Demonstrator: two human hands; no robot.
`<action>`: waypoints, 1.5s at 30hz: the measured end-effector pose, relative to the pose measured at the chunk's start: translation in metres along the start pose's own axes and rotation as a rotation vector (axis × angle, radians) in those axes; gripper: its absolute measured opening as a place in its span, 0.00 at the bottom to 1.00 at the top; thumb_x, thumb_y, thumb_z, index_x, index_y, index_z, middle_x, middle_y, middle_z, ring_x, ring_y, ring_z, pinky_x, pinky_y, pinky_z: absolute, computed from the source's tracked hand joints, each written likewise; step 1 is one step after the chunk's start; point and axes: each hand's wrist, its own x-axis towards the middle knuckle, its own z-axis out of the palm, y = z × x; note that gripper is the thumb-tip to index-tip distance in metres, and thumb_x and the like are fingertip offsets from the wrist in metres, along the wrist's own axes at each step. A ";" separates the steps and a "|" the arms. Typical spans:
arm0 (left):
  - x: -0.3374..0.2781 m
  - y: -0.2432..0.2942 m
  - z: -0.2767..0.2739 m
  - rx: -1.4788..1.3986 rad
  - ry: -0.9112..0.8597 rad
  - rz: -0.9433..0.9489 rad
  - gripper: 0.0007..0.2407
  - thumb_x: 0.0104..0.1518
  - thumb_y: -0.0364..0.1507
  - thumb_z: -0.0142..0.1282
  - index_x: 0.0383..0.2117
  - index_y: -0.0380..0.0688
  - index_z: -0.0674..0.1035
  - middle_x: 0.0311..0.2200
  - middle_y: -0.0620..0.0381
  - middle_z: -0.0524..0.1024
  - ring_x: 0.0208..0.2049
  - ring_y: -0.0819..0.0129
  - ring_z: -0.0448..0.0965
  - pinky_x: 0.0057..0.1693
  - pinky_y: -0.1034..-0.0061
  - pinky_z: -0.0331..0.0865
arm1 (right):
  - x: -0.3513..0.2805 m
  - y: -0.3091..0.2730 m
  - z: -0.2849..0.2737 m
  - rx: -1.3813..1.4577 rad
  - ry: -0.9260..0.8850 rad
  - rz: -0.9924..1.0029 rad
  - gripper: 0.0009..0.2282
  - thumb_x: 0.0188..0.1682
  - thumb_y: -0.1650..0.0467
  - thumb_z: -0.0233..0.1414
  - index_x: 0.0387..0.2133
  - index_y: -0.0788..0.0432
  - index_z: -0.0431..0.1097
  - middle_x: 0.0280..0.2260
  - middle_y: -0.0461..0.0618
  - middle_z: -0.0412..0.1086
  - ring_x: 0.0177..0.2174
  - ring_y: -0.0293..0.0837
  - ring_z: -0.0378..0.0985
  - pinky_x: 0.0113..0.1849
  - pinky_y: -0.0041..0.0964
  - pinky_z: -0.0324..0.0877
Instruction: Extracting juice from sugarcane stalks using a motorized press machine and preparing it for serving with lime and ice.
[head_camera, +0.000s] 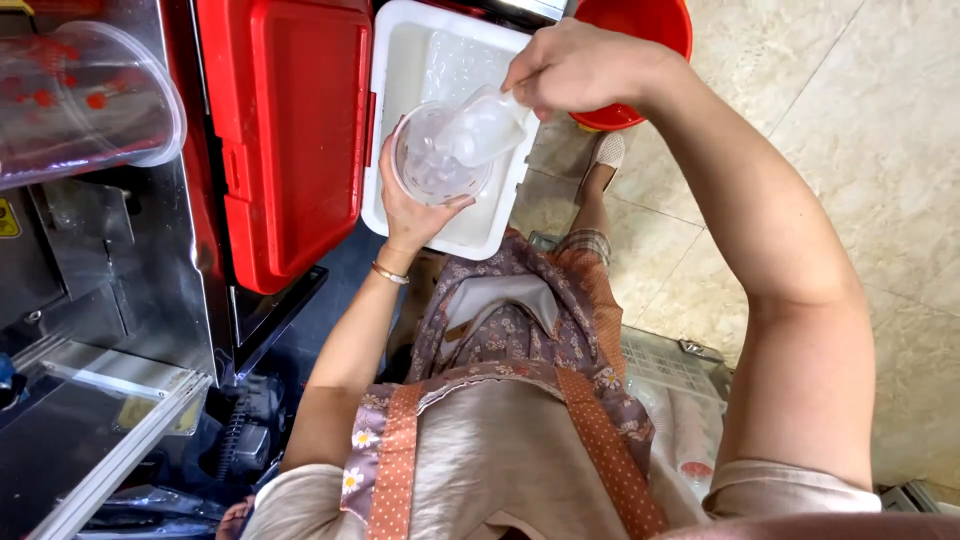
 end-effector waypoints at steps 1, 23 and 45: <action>0.000 0.007 -0.001 0.010 0.001 0.017 0.54 0.35 0.29 0.85 0.69 0.39 0.53 0.67 0.43 0.63 0.67 0.52 0.68 0.73 0.62 0.65 | -0.007 0.007 -0.003 0.141 -0.023 0.040 0.14 0.49 0.70 0.49 0.45 0.61 0.77 0.30 0.54 0.77 0.34 0.46 0.80 0.39 0.39 0.71; -0.064 0.076 -0.039 0.205 0.162 -0.119 0.51 0.32 0.30 0.84 0.65 0.37 0.57 0.61 0.41 0.68 0.62 0.52 0.72 0.67 0.64 0.68 | -0.071 -0.051 0.061 0.176 0.202 -0.297 0.14 0.52 0.70 0.53 0.49 0.66 0.75 0.32 0.62 0.78 0.31 0.50 0.82 0.38 0.42 0.75; -0.058 0.163 -0.073 0.052 0.023 -0.120 0.54 0.31 0.37 0.81 0.68 0.39 0.55 0.63 0.40 0.67 0.65 0.49 0.71 0.68 0.59 0.66 | -0.069 -0.060 0.161 0.869 0.162 -0.009 0.32 0.45 0.75 0.50 0.66 0.60 0.49 0.59 0.65 0.62 0.35 0.54 0.84 0.31 0.40 0.81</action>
